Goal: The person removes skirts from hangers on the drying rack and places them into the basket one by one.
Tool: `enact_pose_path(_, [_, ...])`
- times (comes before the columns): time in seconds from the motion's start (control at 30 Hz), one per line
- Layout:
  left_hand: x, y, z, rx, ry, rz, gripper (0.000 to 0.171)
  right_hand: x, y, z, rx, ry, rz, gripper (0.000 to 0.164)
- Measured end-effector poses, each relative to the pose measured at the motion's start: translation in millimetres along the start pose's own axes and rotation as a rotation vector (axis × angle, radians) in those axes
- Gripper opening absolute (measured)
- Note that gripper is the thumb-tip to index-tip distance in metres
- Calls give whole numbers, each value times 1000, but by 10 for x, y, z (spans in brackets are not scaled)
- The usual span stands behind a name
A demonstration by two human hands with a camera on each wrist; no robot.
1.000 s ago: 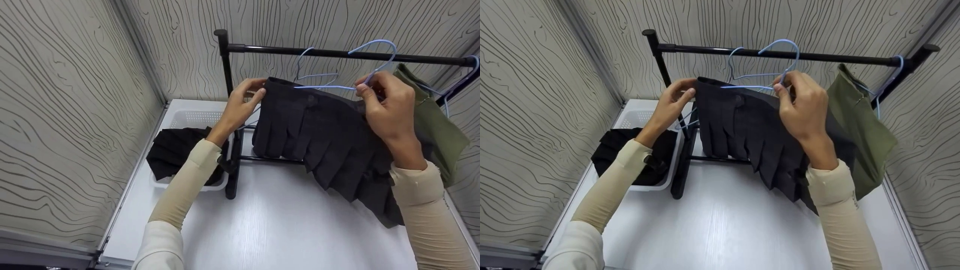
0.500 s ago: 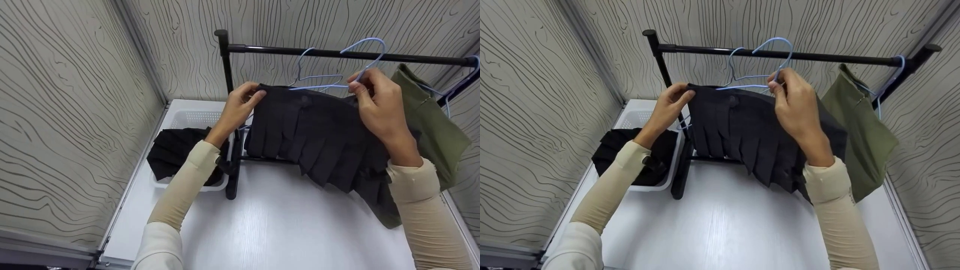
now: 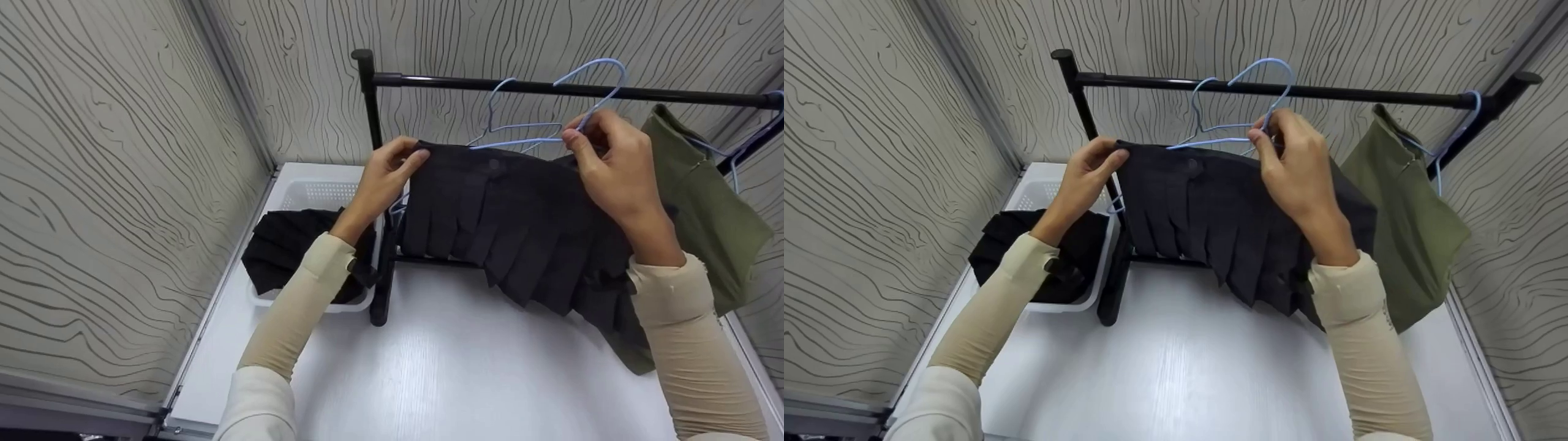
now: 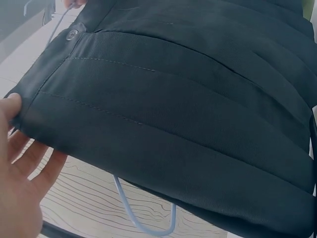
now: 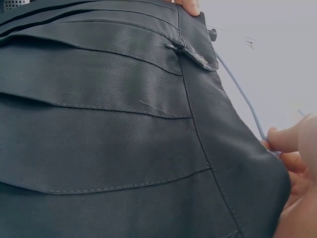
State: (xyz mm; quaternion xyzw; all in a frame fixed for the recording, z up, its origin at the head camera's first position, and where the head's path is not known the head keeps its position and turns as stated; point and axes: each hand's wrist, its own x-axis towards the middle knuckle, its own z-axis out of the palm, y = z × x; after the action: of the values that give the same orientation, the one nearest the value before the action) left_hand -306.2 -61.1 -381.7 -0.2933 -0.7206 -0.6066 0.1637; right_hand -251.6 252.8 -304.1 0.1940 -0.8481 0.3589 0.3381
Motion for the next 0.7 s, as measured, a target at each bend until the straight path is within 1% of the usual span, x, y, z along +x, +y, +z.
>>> enact_pose_path(0.17, [-19,37,-27,-15,2,20,15,21,-37,9,19,-5,8,23])
enact_pose_path(0.37, [-40,91,-23,-29,7,4,14,4,-171,-10,38,0,17,23])
enact_pose_path(0.6, [-84,315,-63,-33,22,4,12,-6,-159,-20,51,17,58,23])
enact_pose_path(0.7, [-106,318,-87,-35,23,5,11,-4,-145,-26,63,38,78,23])
